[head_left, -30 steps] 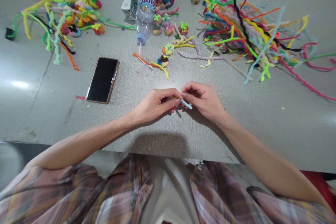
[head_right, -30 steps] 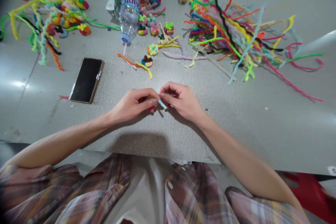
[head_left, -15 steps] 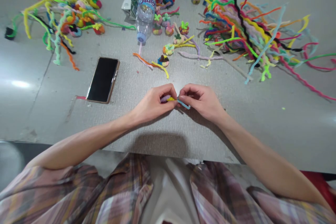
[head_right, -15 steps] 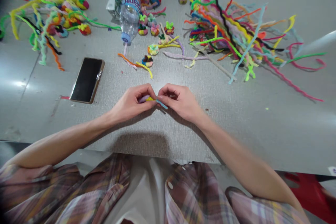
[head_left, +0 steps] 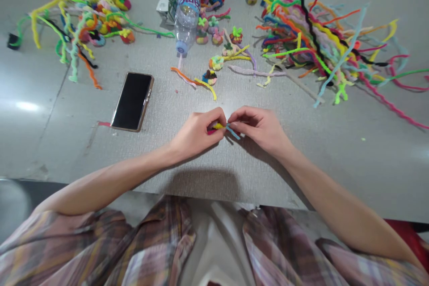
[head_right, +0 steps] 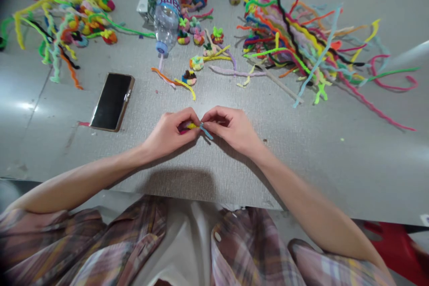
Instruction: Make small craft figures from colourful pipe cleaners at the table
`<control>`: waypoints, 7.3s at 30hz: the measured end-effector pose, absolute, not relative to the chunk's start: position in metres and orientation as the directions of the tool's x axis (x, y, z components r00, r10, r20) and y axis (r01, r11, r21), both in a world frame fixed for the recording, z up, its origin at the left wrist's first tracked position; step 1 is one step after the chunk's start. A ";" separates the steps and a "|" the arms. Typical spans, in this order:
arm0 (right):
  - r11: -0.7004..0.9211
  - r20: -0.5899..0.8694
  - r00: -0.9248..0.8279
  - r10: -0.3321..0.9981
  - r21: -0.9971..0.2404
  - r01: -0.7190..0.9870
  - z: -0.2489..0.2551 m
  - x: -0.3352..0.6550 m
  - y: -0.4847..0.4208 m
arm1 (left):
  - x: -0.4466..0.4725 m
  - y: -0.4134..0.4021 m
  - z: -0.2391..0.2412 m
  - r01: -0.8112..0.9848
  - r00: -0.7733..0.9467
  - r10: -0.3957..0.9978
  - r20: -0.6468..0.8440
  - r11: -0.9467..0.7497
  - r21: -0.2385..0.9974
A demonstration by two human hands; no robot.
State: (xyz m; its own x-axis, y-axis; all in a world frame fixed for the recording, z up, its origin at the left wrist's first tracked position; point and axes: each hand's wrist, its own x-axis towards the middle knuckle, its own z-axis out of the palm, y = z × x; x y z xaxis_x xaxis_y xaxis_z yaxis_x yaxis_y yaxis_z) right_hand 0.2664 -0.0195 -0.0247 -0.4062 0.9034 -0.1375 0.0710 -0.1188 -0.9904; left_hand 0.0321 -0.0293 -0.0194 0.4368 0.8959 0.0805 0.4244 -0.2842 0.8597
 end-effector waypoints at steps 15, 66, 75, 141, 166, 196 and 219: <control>-0.211 -0.244 -0.567 0.787 -0.970 0.123 -0.018 0.271 -0.020 | 0.031 -0.033 -0.028 0.464 0.583 0.727 0.364 -0.665 0.585; 0.243 -0.012 -0.512 0.859 -0.871 0.427 -0.022 0.271 -0.032 | 0.028 -0.034 -0.028 0.443 0.531 0.828 0.180 -0.453 0.774; 0.400 0.087 -0.549 0.832 -0.778 0.484 -0.023 0.272 -0.033 | 0.030 -0.030 -0.022 0.376 0.510 0.850 0.131 -0.357 0.855; 0.089 -0.106 -0.500 0.860 -0.932 0.352 -0.026 0.271 -0.027 | 0.030 -0.026 -0.018 0.424 0.472 0.882 -0.016 -0.211 0.881; 0.385 0.029 -0.563 0.826 -0.759 0.525 -0.027 0.267 -0.031 | 0.026 -0.020 -0.017 0.300 0.534 0.839 -0.107 -0.070 0.951; 0.435 0.079 -0.535 0.841 -0.686 0.583 -0.027 0.267 -0.033 | 0.025 -0.015 -0.021 0.106 0.596 0.793 -0.124 0.075 0.992; 0.439 0.130 -0.534 0.836 -0.742 0.506 -0.027 0.265 -0.032 | 0.024 -0.014 -0.018 0.088 0.609 0.781 -0.139 0.108 0.990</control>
State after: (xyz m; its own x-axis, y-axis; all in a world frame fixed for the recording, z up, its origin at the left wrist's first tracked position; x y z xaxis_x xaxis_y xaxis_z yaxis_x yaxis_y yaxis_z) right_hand 0.2651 -0.0320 -0.0274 -0.5337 0.8356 0.1302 0.5061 0.4390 -0.7424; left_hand 0.0242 -0.0142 -0.0177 0.6089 0.7810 -0.1389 0.0875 0.1079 0.9903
